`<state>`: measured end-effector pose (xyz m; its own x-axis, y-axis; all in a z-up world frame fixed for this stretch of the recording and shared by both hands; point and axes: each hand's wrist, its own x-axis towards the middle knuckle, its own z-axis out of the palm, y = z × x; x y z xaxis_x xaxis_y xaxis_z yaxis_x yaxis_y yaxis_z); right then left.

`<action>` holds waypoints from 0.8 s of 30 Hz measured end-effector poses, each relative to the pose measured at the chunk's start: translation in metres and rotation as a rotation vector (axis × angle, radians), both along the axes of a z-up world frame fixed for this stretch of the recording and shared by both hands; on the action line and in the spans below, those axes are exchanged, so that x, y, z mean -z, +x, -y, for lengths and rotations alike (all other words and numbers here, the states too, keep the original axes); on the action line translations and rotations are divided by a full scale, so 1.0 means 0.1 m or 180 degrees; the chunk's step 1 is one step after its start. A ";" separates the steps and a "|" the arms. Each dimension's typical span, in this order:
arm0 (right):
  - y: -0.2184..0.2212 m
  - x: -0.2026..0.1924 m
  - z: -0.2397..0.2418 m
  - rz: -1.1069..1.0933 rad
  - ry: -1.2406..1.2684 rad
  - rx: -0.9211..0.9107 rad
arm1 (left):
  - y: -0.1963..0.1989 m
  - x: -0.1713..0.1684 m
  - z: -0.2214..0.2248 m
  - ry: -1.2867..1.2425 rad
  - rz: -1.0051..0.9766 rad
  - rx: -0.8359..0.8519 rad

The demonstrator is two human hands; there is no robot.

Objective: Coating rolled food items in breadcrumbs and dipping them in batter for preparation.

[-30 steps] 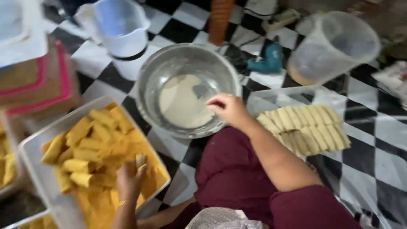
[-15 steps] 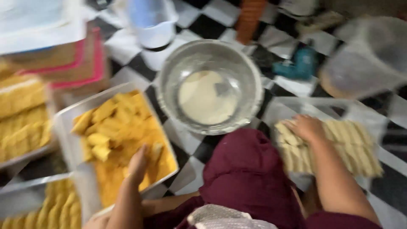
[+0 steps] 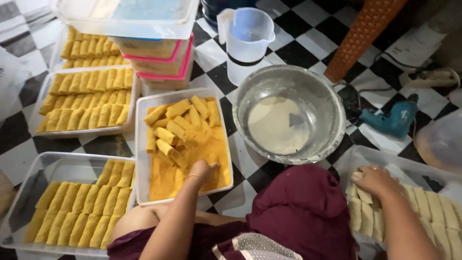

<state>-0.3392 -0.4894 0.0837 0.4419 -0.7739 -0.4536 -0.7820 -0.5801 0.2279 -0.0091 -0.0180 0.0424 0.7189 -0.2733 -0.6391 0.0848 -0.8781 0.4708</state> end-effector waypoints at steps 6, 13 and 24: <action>0.10 0.07 0.13 -0.0085 0.0548 0.0092 | 0.00 0.47 0.15 -0.0894 0.0871 0.0294; -0.04 0.30 0.40 -0.0292 0.0419 0.0052 | 0.00 0.24 0.03 -0.0629 0.0109 0.0722; -0.32 0.32 0.29 0.0142 0.0106 -0.0034 | 0.53 -0.48 -0.12 -0.3539 0.0099 -0.2296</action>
